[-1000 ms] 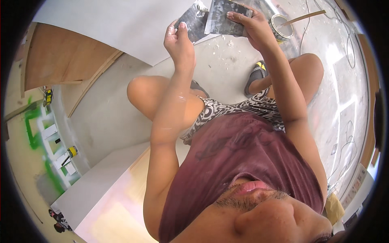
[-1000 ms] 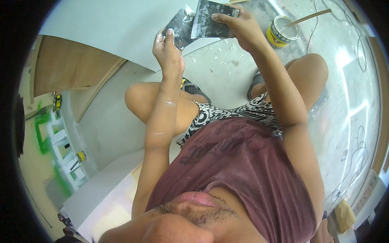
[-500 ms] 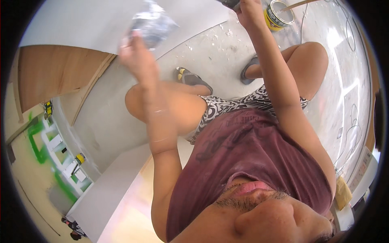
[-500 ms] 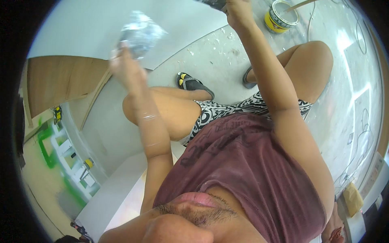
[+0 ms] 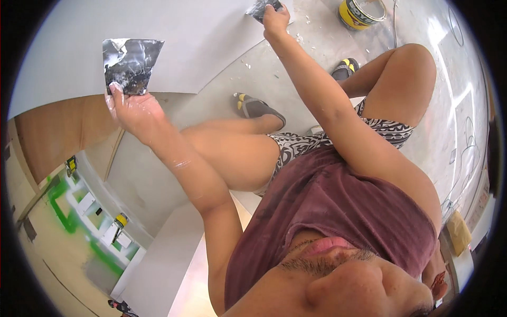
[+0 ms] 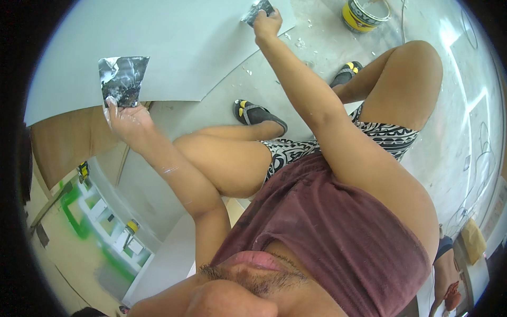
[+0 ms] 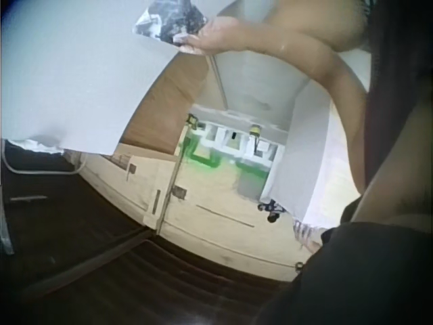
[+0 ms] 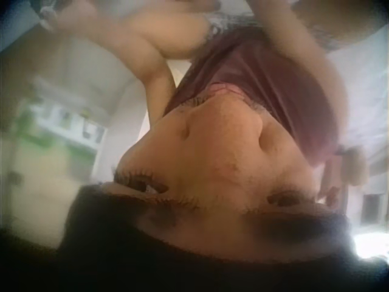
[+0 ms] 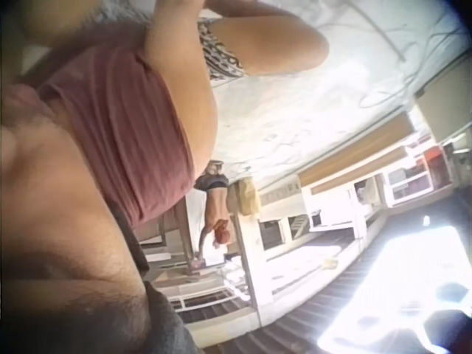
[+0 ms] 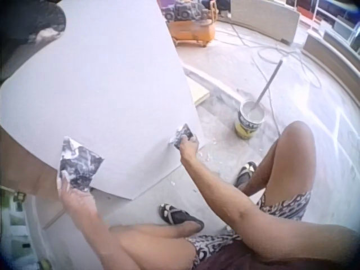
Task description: The person applies putty to a white panel, transferring and mixing the putty between two metal scrapers and spreading it along the surface and edges of the panel.
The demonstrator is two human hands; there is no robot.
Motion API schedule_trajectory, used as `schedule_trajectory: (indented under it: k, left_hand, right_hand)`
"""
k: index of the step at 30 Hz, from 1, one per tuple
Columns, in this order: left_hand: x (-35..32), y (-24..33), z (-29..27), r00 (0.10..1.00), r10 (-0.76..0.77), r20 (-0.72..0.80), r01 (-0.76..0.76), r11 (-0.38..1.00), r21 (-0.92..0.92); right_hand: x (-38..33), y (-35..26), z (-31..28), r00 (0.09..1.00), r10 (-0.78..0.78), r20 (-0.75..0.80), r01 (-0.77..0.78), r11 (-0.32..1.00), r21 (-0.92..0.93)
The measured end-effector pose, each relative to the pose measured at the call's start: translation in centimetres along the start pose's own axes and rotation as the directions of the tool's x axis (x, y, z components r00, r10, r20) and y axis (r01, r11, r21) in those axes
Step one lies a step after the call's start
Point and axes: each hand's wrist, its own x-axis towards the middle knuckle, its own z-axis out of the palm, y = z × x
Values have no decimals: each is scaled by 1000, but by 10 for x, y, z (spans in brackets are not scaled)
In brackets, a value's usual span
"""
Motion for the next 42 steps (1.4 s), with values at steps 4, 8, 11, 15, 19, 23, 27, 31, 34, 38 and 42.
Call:
schedule_trajectory:
  k: [4,8,11,15,19,23,27,31,34,38,42]
  left_hand:
    - [2,-4,6,998,-28,-59,28,1000,1]
    - [0,-3,1,999,-53,-13,53,999,6]
    - [-4,-1,7,997,-62,-46,63,998,15]
    - [-2,-1,9,996,-83,-10,83,997,-6]
    - [-2,0,0,996,-81,-46,80,997,-8]
    - [-12,6,21,996,-68,-58,67,998,-18]
    - [-5,2,-10,998,-49,-25,49,999,-21]
    - [-12,6,-2,998,-57,-38,57,998,1]
    - [-13,5,13,994,-77,-71,76,997,-23]
    - [-11,8,-23,991,-47,-126,51,998,23]
    - [-10,2,2,991,-97,-88,94,995,-37]
  right_hand:
    - [3,-8,38,982,-184,-35,178,976,-128]
    - [-42,-46,95,892,-452,2,333,656,-678]
    - [-93,-81,126,875,-444,191,436,555,-708]
    - [-128,-91,113,713,-467,522,701,473,-535]
    - [-106,-55,53,739,-507,445,674,531,-514]
    - [-18,-16,-8,906,-420,-43,383,861,-335]
    - [7,-5,-11,990,-128,-66,118,984,-131]
    - [7,-4,8,995,77,-64,-81,994,-78]
    - [8,-19,36,792,-610,-5,550,717,-428]
    - [-97,-59,104,929,-343,143,345,653,-674]
    - [-125,-64,129,788,-566,242,568,515,-642]
